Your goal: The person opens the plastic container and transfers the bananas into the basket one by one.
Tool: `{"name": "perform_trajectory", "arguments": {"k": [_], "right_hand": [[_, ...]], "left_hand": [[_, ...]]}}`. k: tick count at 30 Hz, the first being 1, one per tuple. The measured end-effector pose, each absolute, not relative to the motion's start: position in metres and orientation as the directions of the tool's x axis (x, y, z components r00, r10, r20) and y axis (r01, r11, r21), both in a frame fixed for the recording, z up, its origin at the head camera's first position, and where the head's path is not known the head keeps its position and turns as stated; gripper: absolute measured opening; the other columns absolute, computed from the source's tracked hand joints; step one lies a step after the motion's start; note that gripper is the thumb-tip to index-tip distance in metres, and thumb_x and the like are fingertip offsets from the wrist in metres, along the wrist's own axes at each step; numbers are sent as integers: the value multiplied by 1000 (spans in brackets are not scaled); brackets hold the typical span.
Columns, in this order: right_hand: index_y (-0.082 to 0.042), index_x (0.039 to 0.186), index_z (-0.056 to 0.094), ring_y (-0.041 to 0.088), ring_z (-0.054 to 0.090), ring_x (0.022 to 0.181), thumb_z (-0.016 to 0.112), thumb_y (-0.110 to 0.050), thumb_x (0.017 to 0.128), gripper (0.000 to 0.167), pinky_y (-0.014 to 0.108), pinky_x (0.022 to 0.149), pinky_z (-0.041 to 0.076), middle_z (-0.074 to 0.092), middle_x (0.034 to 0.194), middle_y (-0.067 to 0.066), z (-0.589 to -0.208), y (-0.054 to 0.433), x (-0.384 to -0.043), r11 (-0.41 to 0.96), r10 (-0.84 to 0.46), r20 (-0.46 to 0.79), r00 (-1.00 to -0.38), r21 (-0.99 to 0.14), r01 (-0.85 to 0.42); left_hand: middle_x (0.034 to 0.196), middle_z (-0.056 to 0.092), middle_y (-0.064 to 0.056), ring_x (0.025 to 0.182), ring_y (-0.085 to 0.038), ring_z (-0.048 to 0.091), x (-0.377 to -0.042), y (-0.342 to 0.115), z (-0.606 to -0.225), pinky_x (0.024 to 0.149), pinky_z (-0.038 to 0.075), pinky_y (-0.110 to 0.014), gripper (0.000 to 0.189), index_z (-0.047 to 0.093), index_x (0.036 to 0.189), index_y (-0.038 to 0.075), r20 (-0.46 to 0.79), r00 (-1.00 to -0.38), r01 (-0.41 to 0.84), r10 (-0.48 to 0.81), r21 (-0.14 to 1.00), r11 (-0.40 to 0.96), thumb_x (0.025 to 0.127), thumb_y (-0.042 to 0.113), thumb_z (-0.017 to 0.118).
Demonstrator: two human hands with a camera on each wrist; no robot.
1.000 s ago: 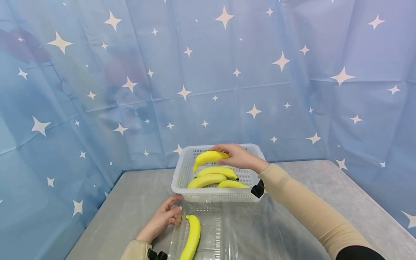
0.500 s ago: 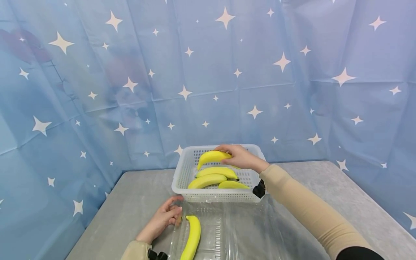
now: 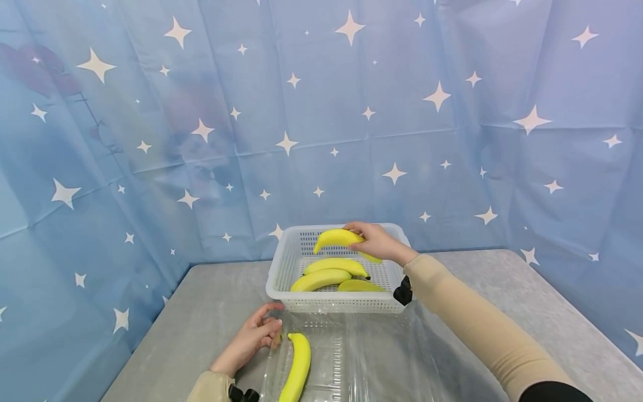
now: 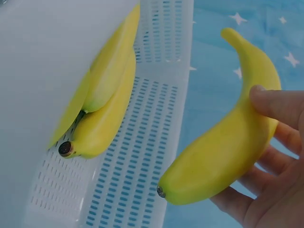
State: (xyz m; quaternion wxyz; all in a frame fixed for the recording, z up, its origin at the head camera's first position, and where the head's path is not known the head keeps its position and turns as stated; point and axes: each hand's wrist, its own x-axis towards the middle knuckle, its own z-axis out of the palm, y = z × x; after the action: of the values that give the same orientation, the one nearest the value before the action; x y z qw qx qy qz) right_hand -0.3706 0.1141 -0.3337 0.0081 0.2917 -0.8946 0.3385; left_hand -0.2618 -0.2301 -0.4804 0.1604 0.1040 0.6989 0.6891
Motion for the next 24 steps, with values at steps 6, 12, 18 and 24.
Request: {"name": "perform_trajectory", "arguments": {"k": [6,12,18,24], "right_hand": [[-6,139,49,35,54,114,66,-16,93,49,48,90,47,55,129,18,-338,122,-377,629,-465,183,-866,-619,-470],[-5,137,49,33,57,106,66,-18,93,48,45,84,50,57,124,19,-338,128,-381,648,-431,172,-886,-624,-437],[-5,137,49,32,58,104,65,-18,94,48,43,80,51,56,123,20,-339,133,-385,664,-409,162,-898,-622,-415],[-3,136,49,30,59,100,64,-18,94,47,42,78,51,57,122,20,-339,138,-386,681,-399,156,-904,-610,-406]], "left_hand": [[78,59,-5,63,-14,57,-262,-231,-481,59,50,-28,47,36,141,3,-83,-928,-79,364,997,25,100,15,54],[78,59,-5,63,-13,57,-262,-231,-481,59,50,-28,48,36,140,2,-84,-928,-80,363,996,27,99,16,56],[79,59,-5,63,-13,57,-263,-231,-482,59,50,-27,48,37,140,3,-88,-930,-83,357,996,29,99,16,57],[79,59,-5,64,-13,57,-263,-231,-481,59,50,-27,48,37,140,2,-88,-929,-83,359,996,28,99,15,57]]}}
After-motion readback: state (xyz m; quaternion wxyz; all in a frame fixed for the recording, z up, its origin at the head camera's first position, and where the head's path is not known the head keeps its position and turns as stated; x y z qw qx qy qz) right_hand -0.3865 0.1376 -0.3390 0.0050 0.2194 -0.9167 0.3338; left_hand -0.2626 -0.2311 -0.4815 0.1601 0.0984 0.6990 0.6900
